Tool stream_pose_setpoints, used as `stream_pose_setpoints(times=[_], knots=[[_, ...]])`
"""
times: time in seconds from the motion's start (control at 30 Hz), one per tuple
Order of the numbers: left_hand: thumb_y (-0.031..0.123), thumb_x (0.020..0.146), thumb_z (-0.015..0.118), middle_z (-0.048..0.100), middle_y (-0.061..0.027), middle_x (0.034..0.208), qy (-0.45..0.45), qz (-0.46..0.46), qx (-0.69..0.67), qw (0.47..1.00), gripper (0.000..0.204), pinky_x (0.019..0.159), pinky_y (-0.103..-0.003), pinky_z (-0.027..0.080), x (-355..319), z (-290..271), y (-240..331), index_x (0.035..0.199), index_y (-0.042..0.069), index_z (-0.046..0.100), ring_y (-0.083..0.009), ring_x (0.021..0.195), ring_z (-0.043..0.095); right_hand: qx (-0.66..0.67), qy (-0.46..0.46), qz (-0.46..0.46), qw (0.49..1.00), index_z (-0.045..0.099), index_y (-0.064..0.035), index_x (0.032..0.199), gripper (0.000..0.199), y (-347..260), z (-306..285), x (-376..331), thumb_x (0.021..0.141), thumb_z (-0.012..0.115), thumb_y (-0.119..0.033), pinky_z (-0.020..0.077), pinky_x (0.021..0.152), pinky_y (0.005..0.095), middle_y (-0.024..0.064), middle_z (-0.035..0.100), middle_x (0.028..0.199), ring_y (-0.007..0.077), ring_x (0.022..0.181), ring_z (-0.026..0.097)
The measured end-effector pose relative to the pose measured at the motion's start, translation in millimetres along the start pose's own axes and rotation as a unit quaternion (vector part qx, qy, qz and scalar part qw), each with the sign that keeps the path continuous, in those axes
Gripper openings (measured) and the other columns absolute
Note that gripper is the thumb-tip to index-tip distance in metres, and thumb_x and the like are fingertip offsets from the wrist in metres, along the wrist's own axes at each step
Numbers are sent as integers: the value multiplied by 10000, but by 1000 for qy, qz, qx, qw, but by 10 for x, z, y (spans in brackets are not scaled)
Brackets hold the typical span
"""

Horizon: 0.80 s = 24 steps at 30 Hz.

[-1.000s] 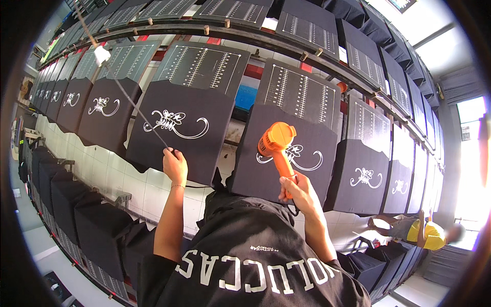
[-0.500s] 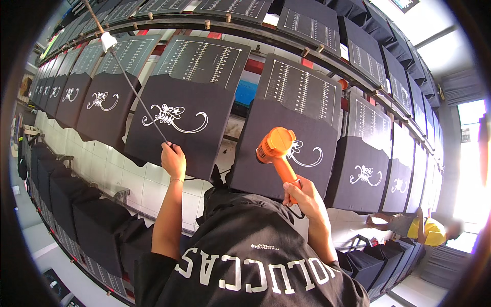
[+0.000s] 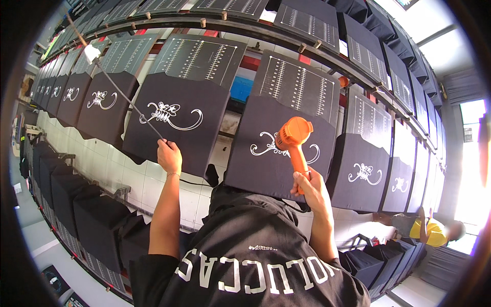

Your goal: The person dries ink on black t-shirts using a heat gun, moving between different shirts mounted on a circular printing rack and touching them by hand.

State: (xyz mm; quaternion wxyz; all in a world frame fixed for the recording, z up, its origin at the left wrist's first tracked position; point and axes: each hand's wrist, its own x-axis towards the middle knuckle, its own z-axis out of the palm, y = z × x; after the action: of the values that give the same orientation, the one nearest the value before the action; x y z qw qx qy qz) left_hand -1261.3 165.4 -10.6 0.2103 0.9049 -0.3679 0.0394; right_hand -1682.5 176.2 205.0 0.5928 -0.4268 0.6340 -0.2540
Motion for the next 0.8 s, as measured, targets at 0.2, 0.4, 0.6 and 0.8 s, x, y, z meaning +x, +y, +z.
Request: stream_pose_setpoints(times=[0.2,0.4,0.6,0.8], knots=[[199,946,532,680,-168,892,-1,-11,0,1000,169,714,-503,530,-11,-4,26,1014,45,549,-381,838,674,75,-34,9,997,588,37,1103,324,52,-121,80,948,641,-242,487,557,237,22,579,716,103,605,603],[205,944,528,681,-173,901,-5,-17,3,1000,174,721,-507,527,-18,-15,49,1017,48,545,-386,855,673,46,-48,5,998,590,37,1135,345,19,-89,103,959,624,-258,496,573,241,20,584,731,103,615,609],[212,949,523,669,-159,865,7,-15,5,1000,172,718,-504,533,-16,2,49,995,49,551,-373,839,670,-20,-21,-20,999,588,39,1090,355,-15,-4,138,957,629,-288,499,572,242,22,598,725,109,613,613],[214,945,526,674,-164,875,-2,-20,27,999,175,722,-504,532,-11,-10,73,1000,51,553,-376,836,673,30,-34,-20,999,581,17,1025,313,-16,-12,299,961,637,-284,498,563,239,19,586,726,107,613,623]])
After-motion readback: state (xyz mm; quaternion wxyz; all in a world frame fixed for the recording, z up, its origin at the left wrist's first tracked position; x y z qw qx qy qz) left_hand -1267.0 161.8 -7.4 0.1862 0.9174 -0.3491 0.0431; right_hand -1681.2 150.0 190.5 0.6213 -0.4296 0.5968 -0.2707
